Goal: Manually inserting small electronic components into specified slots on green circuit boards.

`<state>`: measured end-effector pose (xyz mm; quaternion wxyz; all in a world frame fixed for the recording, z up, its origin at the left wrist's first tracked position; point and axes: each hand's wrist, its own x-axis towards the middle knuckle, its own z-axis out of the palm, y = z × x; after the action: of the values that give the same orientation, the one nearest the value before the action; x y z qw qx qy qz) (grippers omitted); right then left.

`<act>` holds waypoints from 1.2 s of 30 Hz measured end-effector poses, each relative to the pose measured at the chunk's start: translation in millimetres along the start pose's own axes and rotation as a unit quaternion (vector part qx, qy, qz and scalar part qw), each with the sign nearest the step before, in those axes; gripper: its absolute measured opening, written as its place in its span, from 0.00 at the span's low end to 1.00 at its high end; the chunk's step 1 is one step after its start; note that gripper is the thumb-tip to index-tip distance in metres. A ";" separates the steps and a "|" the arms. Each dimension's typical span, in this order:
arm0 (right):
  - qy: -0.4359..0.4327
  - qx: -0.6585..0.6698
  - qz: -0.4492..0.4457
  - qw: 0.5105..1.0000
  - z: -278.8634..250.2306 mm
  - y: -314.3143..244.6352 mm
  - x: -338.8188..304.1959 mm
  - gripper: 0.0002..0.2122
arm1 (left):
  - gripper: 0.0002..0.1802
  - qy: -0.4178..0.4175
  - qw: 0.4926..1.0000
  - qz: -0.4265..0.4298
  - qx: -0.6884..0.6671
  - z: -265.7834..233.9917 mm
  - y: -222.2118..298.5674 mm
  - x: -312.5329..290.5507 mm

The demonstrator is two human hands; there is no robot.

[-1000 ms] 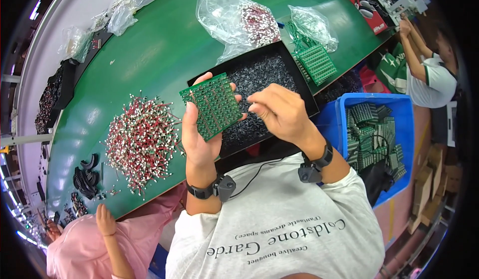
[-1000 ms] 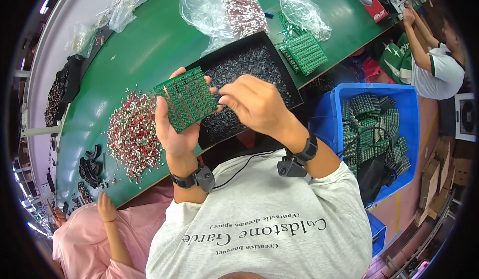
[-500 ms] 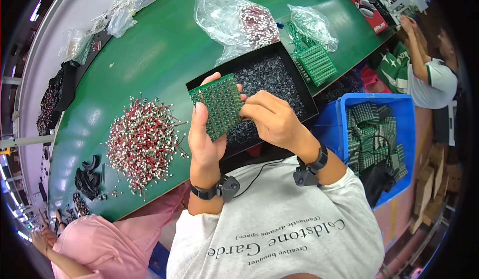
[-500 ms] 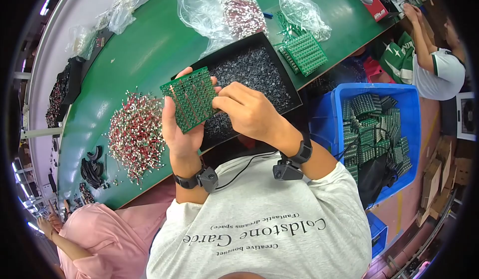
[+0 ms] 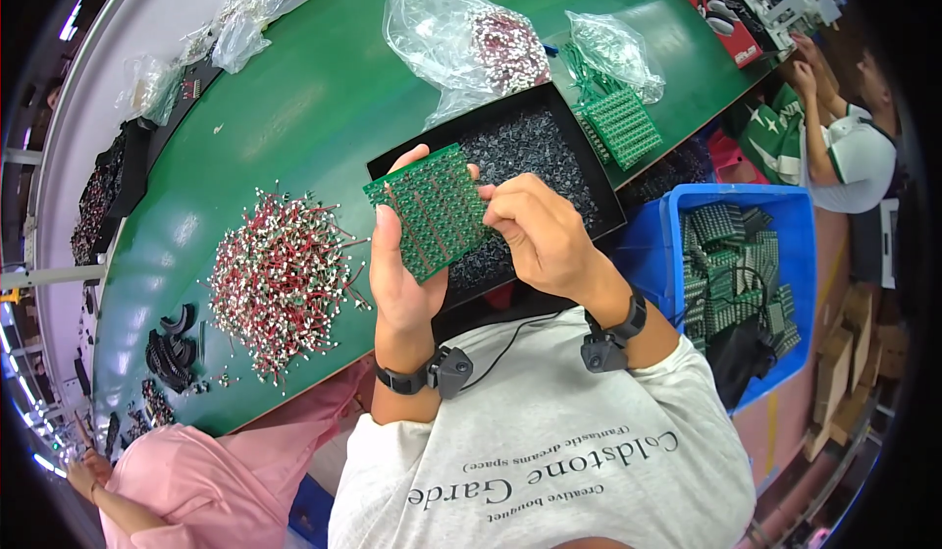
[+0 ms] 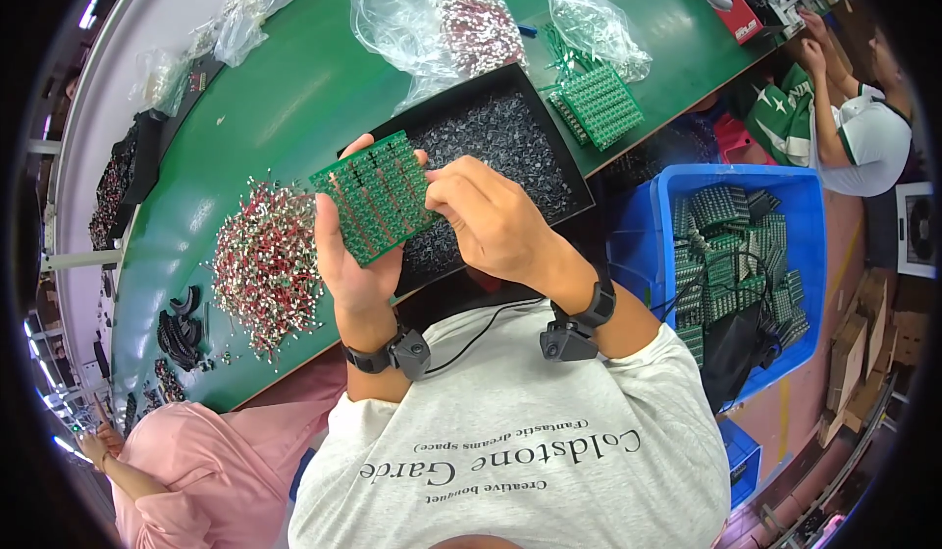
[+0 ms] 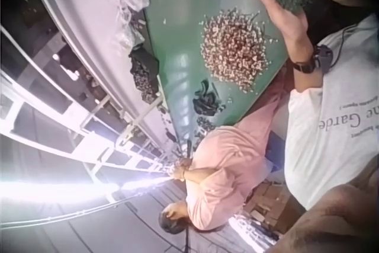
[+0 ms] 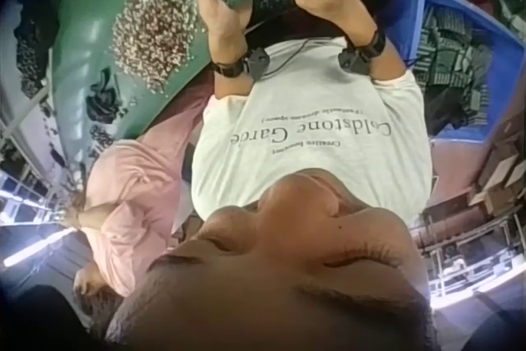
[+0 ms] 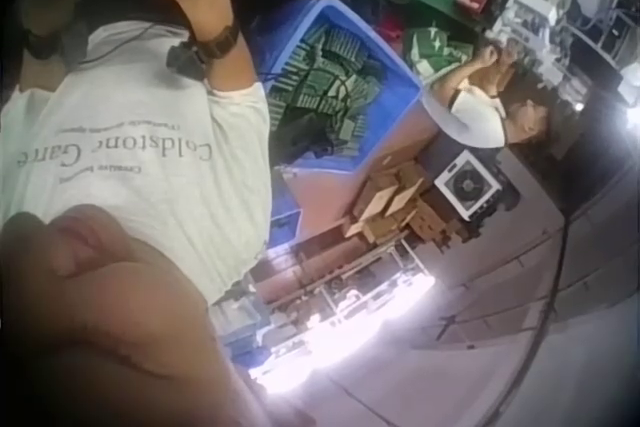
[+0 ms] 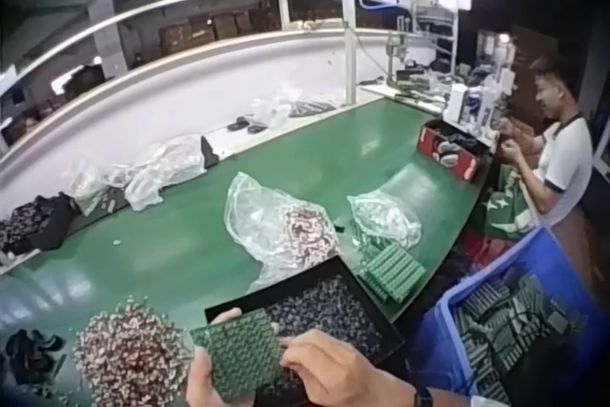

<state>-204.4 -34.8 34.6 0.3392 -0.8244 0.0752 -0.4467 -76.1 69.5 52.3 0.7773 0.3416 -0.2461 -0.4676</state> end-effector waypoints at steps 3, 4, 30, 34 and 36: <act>-0.020 -0.046 -0.003 0.999 5.5 0.1 -1.9 0.06 | 0.37 0.016 0.999 0.019 0.043 -4.5 -5.4 0.8; -0.021 -0.073 -0.008 0.997 7.7 0.3 -2.6 0.06 | 0.37 0.016 0.999 0.019 0.043 -6.1 -6.6 0.1; -0.035 -0.093 -0.027 0.995 5.9 -9.4 -4.5 0.10 | 0.38 0.027 0.998 0.000 -0.050 -13.3 -3.6 -0.1; 0.019 -0.062 -0.023 0.998 9.3 -9.5 -2.6 0.07 | 0.36 0.020 0.997 0.003 -0.070 -9.8 -4.1 -1.2; 0.073 -0.059 -0.010 0.996 -0.7 -14.9 5.7 0.06 | 0.37 0.038 0.998 0.012 -0.052 -15.5 -2.7 0.7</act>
<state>-204.2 -26.3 48.0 0.2791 -0.8088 0.1178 -0.5041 -66.4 72.7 40.3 0.8080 0.3153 -0.1960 -0.4575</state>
